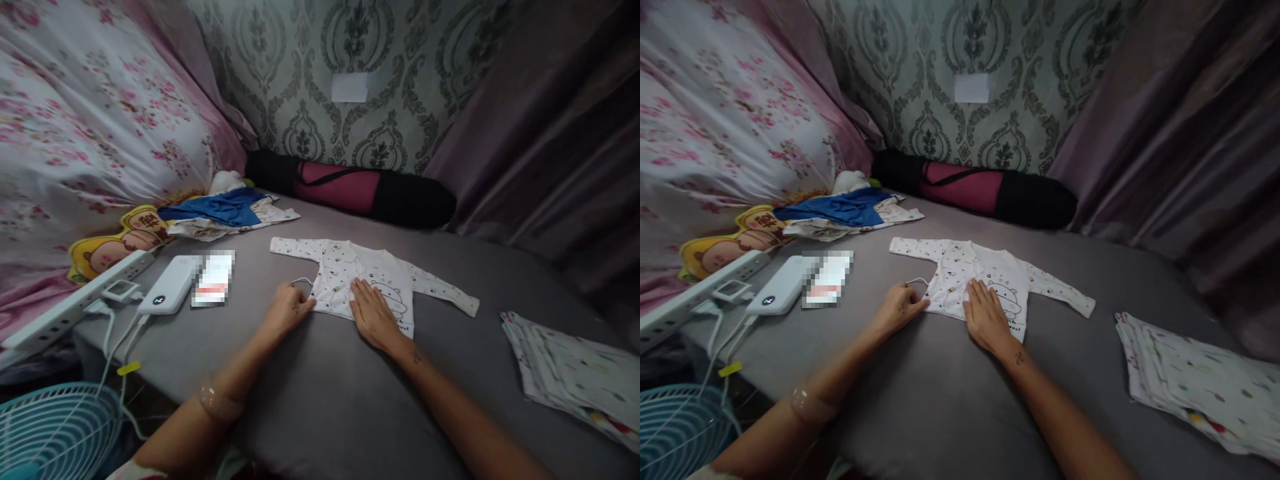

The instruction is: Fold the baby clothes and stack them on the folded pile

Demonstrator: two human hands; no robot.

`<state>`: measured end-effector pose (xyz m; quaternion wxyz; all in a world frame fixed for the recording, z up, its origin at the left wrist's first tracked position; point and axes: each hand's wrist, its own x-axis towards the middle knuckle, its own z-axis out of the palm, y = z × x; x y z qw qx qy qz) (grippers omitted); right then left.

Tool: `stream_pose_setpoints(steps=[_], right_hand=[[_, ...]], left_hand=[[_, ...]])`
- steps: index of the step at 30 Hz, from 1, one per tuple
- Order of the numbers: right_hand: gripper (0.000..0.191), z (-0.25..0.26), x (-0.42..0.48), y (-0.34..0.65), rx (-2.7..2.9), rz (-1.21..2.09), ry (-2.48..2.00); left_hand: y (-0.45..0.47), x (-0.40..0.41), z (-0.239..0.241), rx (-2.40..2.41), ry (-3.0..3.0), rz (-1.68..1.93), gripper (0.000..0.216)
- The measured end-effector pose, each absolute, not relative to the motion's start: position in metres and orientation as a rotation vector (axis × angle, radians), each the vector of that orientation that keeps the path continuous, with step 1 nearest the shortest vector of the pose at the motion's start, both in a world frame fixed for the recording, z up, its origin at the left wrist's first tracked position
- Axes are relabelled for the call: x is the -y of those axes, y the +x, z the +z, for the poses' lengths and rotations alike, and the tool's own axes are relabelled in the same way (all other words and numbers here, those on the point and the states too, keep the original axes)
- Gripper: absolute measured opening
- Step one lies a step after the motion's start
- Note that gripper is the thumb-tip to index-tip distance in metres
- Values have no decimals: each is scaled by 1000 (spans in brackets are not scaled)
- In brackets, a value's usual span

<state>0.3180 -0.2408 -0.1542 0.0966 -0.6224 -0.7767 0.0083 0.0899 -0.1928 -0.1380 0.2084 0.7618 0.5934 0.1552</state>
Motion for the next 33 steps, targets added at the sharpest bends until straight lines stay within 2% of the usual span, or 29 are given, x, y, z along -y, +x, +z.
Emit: stream_pose_setpoints(steps=[4,8,15,21,23,26,28,30,33], right_hand=[[49,-143,239,316,2339,6,-1846],[35,-117,231,293,2259,-30,-1869],[26,-107,215,247,2154,392,-2169],[19,-80,178,279,2085,908,-2015],[21,-68,167,297,1994,754,-2072],[27,-64,164,307,1860,96,-2222],[35,-73,171,299,1896,-180,-2177],[37,-90,179,281,2111,-130,-2005],[41,-119,183,252,2322,194,-1796]], left_hand=[[89,197,-139,-1696,2136,453,26],[87,202,-143,-1713,2210,503,29],[82,203,-143,-1809,2257,464,40],[81,202,-137,-1871,2234,386,47],[81,201,-137,-1869,2222,378,48],[81,200,-139,-1864,2223,390,48],[80,200,-141,-1872,2230,393,48],[80,200,-143,-1884,2244,395,48],[80,200,-145,-1891,2276,414,50]])
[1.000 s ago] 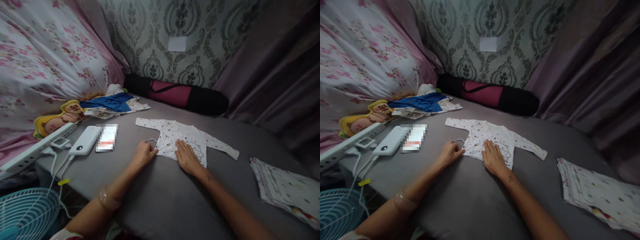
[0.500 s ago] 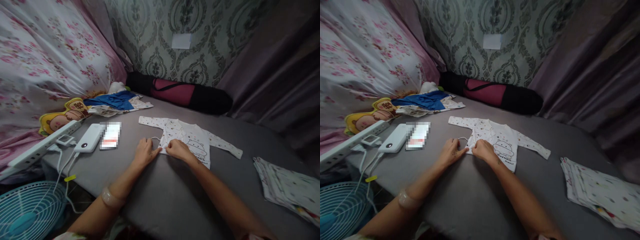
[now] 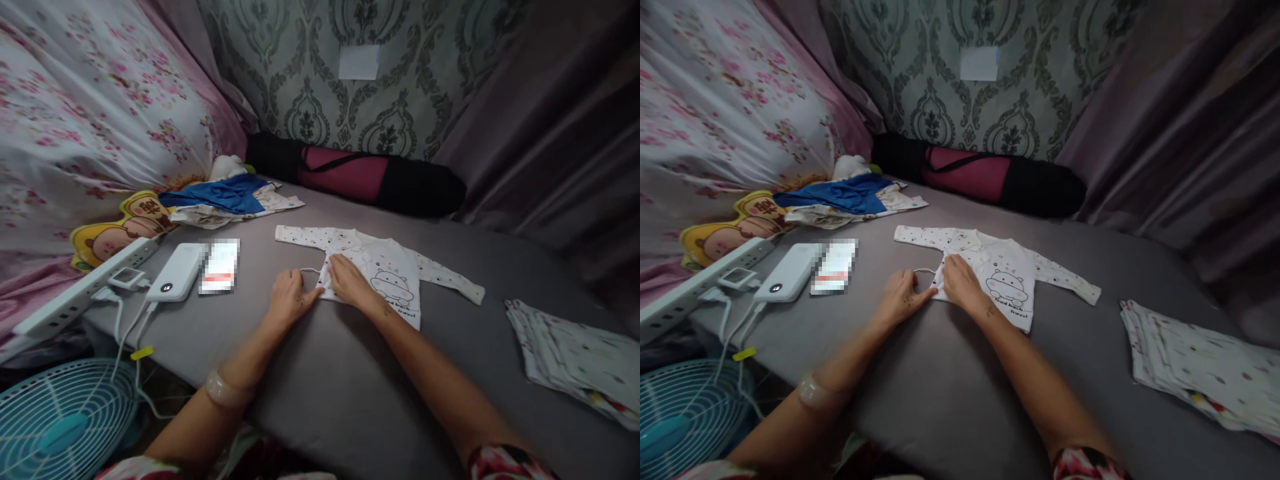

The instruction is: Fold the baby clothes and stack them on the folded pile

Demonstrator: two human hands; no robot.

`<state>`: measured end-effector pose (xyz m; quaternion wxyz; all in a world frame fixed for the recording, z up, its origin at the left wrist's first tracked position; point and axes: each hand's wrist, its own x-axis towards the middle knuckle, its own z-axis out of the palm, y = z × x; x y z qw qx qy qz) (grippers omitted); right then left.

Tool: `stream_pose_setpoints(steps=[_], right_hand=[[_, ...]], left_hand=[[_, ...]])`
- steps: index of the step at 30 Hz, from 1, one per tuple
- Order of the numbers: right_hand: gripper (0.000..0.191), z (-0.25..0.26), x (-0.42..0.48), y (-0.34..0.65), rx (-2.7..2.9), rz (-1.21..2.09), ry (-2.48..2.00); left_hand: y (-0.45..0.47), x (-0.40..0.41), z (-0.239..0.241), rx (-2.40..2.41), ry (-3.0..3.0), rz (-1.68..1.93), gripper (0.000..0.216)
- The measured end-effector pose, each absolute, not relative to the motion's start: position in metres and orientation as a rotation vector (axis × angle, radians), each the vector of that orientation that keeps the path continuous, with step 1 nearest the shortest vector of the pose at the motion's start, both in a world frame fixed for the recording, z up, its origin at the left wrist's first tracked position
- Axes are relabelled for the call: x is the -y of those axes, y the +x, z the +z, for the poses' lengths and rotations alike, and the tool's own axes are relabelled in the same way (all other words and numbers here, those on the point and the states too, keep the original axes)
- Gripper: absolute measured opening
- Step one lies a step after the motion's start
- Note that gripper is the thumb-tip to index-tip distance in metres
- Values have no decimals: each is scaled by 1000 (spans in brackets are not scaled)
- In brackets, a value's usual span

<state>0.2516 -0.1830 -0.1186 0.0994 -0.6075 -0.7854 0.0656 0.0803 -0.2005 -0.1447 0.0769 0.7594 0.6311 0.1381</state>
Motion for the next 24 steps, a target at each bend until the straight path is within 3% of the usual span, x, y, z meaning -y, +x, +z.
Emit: stream_pose_setpoints(steps=[5,10,18,24], right_hand=[[66,-146,168,228,2166,397,-1975],[63,-153,168,224,2112,263,-2019],[69,-145,222,203,2115,381,-1950],[71,-125,286,196,2230,573,-1798]], left_hand=[[78,199,-145,-1859,2241,446,44],[75,194,-145,-1807,2184,450,34],[65,184,-153,-1711,2154,474,7],[61,192,-149,-1918,2125,587,28]])
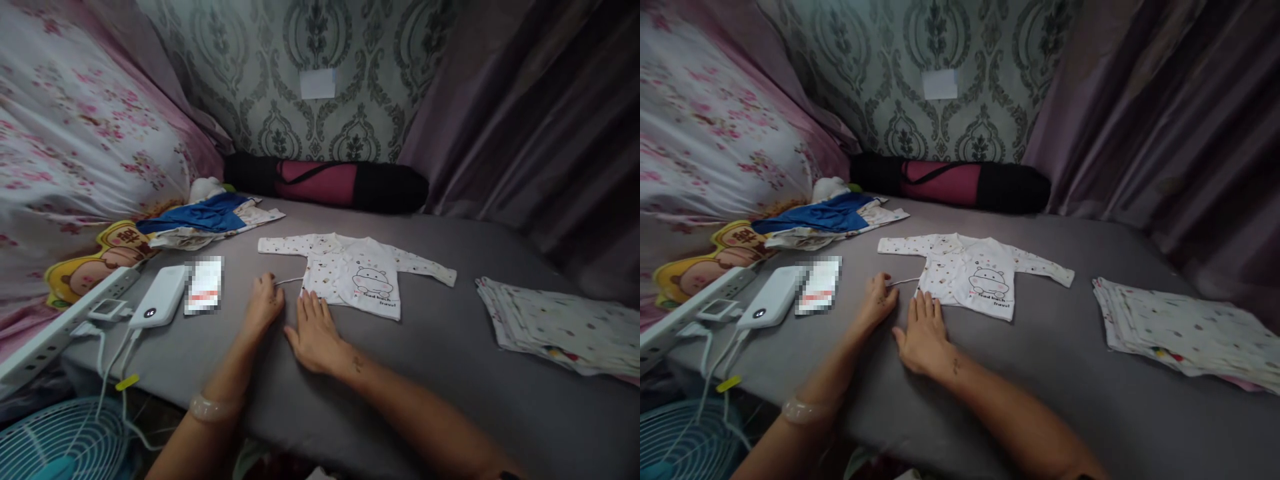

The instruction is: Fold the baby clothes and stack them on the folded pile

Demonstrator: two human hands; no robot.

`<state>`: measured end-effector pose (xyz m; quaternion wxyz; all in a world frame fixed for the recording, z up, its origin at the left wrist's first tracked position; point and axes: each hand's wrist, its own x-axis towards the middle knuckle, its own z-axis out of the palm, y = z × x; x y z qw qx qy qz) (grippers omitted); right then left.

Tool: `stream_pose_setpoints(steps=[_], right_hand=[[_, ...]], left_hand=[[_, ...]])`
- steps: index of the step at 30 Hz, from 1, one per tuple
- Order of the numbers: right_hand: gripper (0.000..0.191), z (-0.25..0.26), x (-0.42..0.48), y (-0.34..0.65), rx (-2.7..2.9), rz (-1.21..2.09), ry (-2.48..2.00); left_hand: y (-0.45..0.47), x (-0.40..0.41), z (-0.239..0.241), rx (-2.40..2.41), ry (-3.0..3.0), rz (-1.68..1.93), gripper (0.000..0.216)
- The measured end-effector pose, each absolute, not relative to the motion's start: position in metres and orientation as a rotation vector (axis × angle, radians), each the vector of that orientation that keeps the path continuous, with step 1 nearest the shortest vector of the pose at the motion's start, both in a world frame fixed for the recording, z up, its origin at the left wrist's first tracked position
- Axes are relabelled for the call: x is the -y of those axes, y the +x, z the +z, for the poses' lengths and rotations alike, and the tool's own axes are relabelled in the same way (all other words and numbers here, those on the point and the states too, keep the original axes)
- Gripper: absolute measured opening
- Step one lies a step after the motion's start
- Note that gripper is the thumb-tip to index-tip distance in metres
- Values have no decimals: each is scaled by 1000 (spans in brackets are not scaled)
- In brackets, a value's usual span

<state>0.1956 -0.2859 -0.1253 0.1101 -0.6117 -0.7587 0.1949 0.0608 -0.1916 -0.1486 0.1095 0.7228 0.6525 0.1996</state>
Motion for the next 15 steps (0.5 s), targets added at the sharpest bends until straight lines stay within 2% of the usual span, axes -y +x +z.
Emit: stream_pose_setpoints(steps=[3,6,9,15], right_hand=[[66,-108,304,212,2346,758,-1578],[48,-88,310,243,2378,895,-1407],[38,-76,312,281,2260,896,-1474],[31,-78,315,362,1989,881,-1667]], left_hand=[[56,191,-143,-1994,2112,471,28],[47,183,-140,-1968,2162,312,19],[36,169,-137,-1873,2271,157,15],[43,133,-104,-1736,2478,-54,16]])
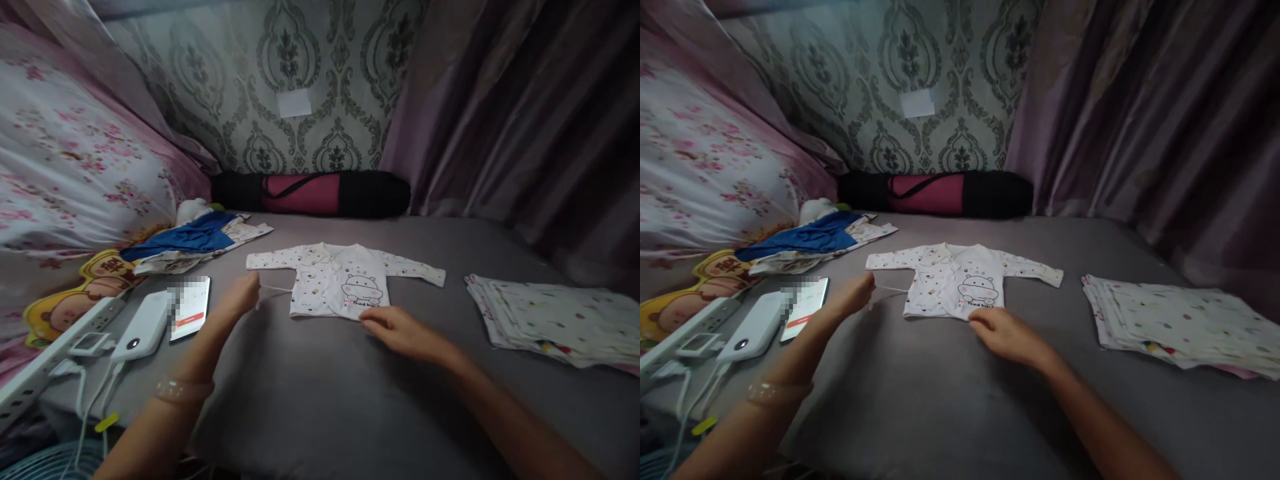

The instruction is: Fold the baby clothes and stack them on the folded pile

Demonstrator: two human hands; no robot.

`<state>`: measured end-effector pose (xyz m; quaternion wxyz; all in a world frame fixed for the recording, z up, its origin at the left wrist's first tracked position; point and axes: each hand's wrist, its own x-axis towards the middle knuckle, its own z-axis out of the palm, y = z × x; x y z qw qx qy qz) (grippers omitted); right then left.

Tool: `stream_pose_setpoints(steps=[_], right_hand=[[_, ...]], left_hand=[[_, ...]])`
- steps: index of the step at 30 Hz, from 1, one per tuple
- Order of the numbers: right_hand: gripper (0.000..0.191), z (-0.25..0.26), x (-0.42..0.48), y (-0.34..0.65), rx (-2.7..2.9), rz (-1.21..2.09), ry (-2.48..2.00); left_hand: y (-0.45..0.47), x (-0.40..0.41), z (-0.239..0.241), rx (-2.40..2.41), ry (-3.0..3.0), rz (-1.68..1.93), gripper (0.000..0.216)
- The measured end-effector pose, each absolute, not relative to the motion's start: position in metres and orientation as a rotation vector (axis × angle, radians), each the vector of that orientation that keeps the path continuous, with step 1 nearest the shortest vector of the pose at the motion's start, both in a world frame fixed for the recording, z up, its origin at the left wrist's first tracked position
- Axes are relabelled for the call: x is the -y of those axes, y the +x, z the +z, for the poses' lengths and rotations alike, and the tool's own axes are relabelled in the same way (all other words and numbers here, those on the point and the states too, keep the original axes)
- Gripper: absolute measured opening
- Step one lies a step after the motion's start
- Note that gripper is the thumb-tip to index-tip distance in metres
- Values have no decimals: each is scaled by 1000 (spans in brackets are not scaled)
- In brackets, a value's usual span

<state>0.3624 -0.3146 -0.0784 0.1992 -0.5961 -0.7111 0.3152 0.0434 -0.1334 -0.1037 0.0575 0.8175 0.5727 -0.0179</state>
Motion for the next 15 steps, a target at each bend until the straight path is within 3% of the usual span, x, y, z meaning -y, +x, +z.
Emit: stream_pose_setpoints(steps=[3,7,15], right_hand=[[33,-82,311,388,1873,757,-1841],[32,-90,303,396,1794,535,-1974],[44,-131,259,380,1993,168,-1925]], left_hand=[[75,127,-76,-1665,2665,27,20],[126,137,-57,-1208,2875,357,22],[186,177,-110,-863,2833,402,32]])
